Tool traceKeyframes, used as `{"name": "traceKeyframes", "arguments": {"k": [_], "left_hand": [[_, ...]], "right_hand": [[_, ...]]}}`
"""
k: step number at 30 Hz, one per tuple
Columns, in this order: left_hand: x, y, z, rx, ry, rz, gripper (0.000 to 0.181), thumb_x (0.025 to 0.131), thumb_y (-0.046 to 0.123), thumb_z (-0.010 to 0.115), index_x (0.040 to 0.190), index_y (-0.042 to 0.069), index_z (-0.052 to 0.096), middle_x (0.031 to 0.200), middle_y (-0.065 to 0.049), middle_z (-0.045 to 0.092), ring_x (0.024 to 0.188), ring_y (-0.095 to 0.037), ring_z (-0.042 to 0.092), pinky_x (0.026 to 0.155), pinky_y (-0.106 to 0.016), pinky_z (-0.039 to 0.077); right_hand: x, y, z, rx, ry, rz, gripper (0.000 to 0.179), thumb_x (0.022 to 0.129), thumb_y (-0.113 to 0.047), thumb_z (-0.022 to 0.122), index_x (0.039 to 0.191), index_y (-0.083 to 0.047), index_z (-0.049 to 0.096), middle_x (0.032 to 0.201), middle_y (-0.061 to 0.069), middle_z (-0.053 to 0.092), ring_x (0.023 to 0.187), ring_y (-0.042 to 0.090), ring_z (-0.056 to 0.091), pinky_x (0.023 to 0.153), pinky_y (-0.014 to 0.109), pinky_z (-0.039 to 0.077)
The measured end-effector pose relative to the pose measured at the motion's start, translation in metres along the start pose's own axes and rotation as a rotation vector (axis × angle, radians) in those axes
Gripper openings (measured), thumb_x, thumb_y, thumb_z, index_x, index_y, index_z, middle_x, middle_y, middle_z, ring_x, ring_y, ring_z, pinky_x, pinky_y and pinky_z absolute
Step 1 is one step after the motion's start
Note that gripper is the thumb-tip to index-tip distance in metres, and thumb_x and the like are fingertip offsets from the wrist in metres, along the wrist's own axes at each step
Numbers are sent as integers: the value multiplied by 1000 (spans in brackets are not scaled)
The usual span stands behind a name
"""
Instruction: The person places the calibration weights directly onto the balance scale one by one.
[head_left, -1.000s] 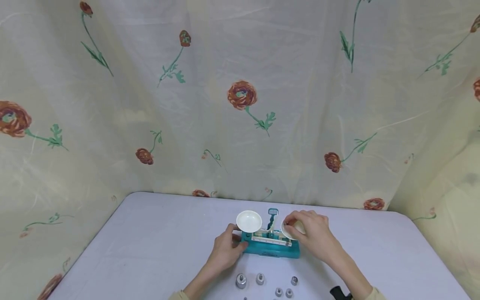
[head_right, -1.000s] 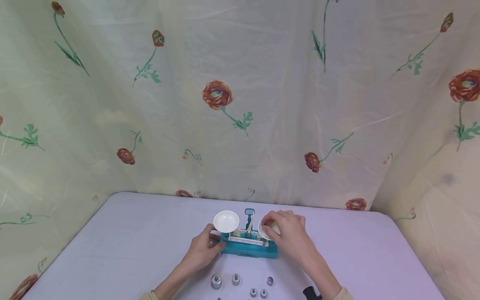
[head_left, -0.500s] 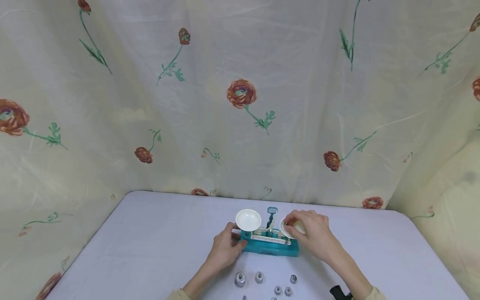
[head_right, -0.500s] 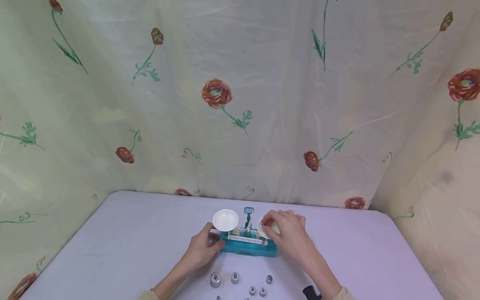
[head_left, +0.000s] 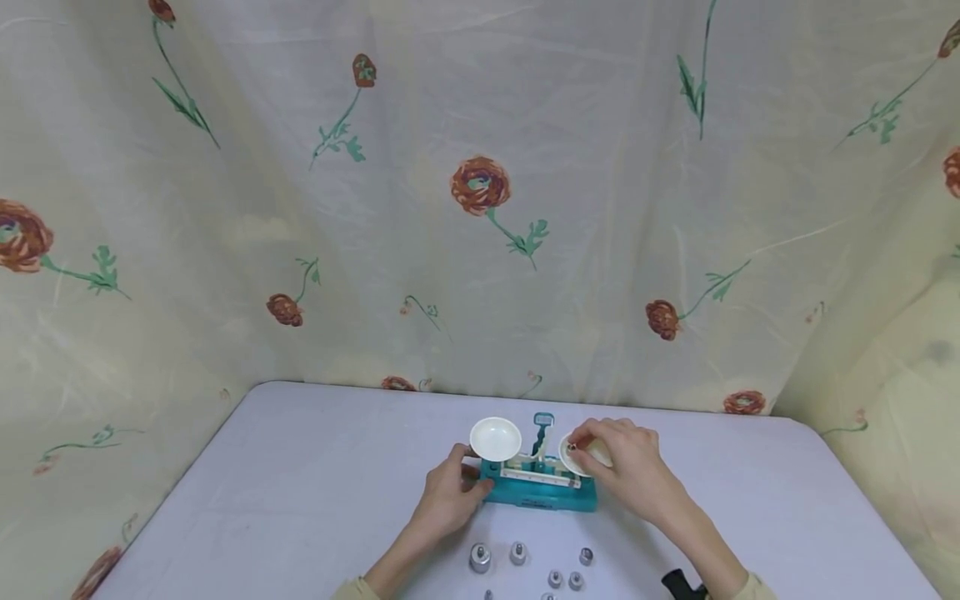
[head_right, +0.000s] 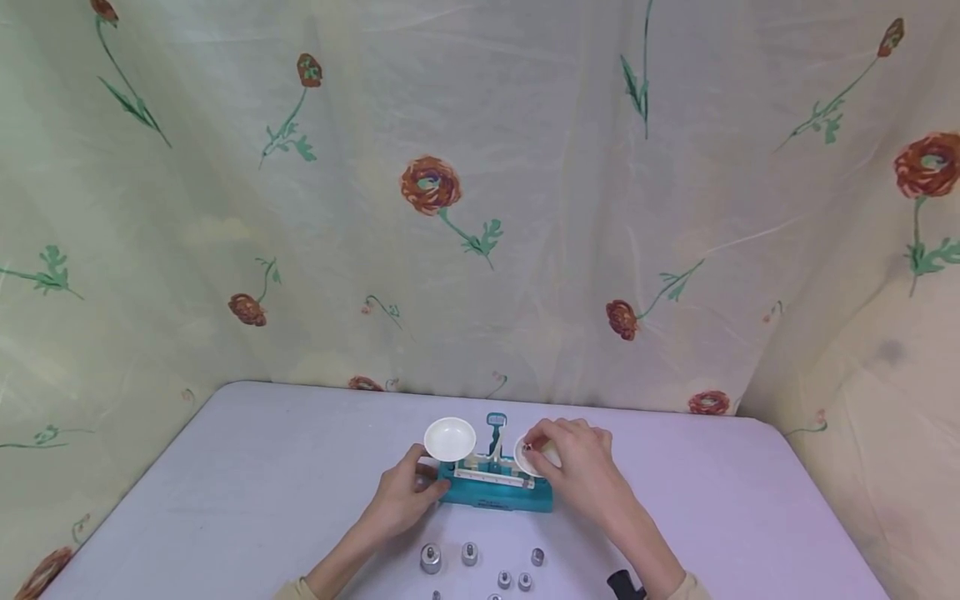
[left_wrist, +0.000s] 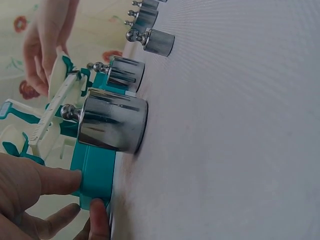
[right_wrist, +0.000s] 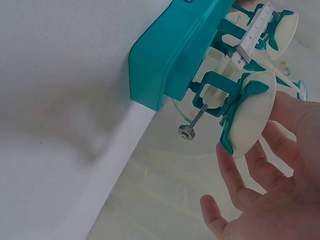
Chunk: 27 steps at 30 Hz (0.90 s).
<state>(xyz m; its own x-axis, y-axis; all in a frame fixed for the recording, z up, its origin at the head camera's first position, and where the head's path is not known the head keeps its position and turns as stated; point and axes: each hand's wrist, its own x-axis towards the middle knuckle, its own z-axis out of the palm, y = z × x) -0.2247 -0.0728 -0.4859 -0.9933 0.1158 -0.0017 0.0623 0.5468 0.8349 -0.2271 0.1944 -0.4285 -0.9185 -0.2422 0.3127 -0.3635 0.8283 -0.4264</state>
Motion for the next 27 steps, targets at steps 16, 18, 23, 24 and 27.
{"name": "traceKeyframes", "arguments": {"k": [16,18,23,24,27], "left_hand": [[0,2,-1,-13,-6,8,45,98,14,77,137,4,57,122,-24,72,111,-39,72,95,-57,63],[0,1,-1,-11,-2,12,45,98,14,77,137,4,57,121,-25,72,110,-39,73,94,-57,63],[0,0,0,-10,1,11,45,98,13,77,137,4,57,121,-25,72,109,-39,73,94,-56,63],[-1,0,0,-11,0,9,45,98,13,77,137,4,57,122,-25,72,110,-39,73,94,-57,63],[-1,1,0,-16,-1,5,44,98,13,77,137,4,57,123,-25,72,111,-40,73,95,-57,63]], "right_hand": [[-5,0,-7,-25,-3,22,12,97,-27,82,107,-23,77,103,-6,80,110,26,67,98,63,42],[-6,0,-8,-28,-1,23,12,97,-27,82,107,-23,77,103,-6,80,110,26,67,98,63,42],[-8,-3,-11,-27,5,19,13,96,-27,83,107,-23,77,103,-6,79,110,25,66,98,63,42],[-9,-3,-11,-26,8,17,14,96,-27,83,107,-23,77,103,-6,79,111,25,66,99,63,42],[-10,-5,-13,-24,17,3,14,95,-26,84,107,-24,77,104,-7,79,111,24,66,98,61,42]]}}
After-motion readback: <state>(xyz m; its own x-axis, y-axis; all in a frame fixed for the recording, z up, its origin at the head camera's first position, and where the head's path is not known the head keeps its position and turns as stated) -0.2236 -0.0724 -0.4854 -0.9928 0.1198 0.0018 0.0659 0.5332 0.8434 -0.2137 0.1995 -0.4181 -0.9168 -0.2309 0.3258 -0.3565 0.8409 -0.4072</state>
